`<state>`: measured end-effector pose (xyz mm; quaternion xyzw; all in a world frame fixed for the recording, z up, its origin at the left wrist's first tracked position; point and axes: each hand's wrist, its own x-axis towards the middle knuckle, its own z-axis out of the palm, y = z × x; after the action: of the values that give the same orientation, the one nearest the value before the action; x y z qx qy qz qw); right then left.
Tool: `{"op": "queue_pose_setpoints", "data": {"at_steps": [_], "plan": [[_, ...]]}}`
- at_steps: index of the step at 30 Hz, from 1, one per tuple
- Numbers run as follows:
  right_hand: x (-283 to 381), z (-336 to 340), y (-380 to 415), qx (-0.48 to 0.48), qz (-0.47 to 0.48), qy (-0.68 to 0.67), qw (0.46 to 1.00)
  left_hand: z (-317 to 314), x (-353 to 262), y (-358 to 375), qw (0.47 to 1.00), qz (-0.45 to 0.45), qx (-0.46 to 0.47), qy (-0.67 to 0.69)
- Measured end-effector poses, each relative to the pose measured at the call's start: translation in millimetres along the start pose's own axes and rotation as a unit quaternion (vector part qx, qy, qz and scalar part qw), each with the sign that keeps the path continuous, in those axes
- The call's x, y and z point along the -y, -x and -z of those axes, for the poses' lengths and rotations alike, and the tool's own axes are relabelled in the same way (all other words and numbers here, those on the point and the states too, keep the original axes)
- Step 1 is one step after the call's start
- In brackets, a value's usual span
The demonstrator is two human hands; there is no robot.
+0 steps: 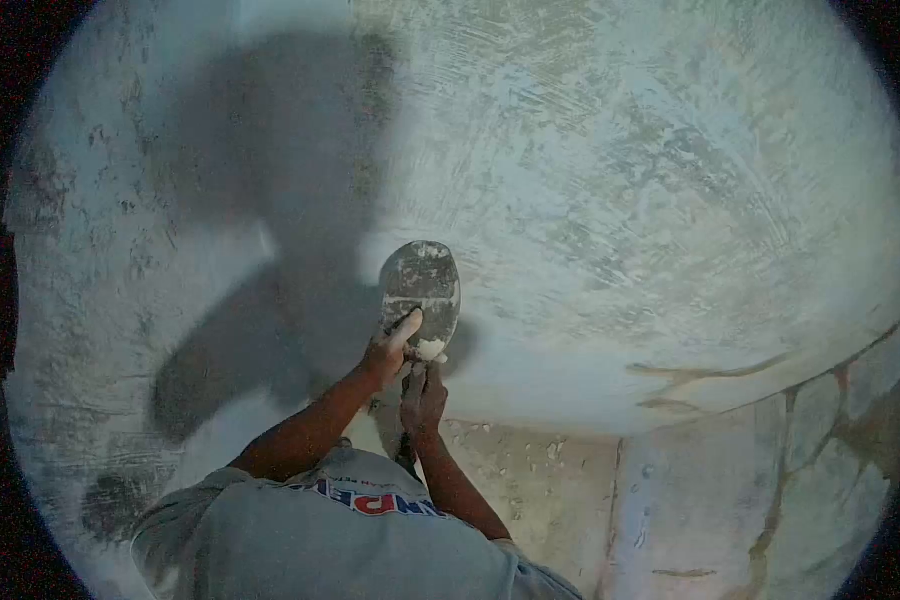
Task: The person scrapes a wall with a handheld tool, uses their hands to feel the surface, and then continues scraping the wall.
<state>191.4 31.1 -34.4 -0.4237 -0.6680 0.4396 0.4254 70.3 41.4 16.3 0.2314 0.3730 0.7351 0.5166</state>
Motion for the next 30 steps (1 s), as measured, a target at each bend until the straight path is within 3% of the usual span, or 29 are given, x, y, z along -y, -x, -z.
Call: {"op": "queue_pose_setpoints", "data": {"at_steps": [4, 7, 8, 11, 12, 14, 17, 19, 22, 26, 28, 30], "plan": [[-9, -1, -31, 0.009, 0.052, 0.064, 0.997, -7, -25, -19, 0.998, 0.002, 0.055, -0.024], [-23, -15, -21, -0.031, 0.029, 0.01, 0.999, -7, -13, -13, 0.997, -0.035, -0.006, -0.07], [-19, -18, -8, -0.042, -0.006, 0.029, 0.999, -3, -13, -4, 0.998, 0.02, 0.002, -0.063], [-41, -25, -1, -0.062, 0.007, 0.032, 0.998, 12, 11, -8, 0.993, -0.048, -0.001, -0.106], [-19, -20, -10, -0.06, 0.05, 0.046, 0.996, -3, -13, -4, 0.996, -0.022, 0.0, -0.086], [-10, -15, -21, -0.045, 0.028, 0.055, 0.997, 19, 16, -27, 0.993, -0.002, 0.041, -0.114], [-15, -20, -9, -0.072, 0.018, 0.081, 0.994, 25, 32, -32, 0.997, 0.029, 0.041, -0.062], [-18, -30, 6, -0.098, -0.001, 0.046, 0.994, 9, 6, -8, 0.999, 0.047, 0.013, 0.006], [-2, -29, -9, -0.087, 0.018, 0.066, 0.994, 50, 56, -45, 0.95, -0.13, 0.115, -0.259], [3, -27, -8, -0.065, 0.006, 0.084, 0.994, 38, 21, -32, 0.974, 0.053, 0.128, -0.177], [-3, -29, 5, -0.06, -0.025, 0.111, 0.992, 16, -14, -10, 0.989, 0.126, 0.072, -0.01], [-5, -31, 1, -0.069, 0.015, 0.077, 0.995, 22, 2, -21, 0.994, 0.025, 0.082, -0.07]]}}
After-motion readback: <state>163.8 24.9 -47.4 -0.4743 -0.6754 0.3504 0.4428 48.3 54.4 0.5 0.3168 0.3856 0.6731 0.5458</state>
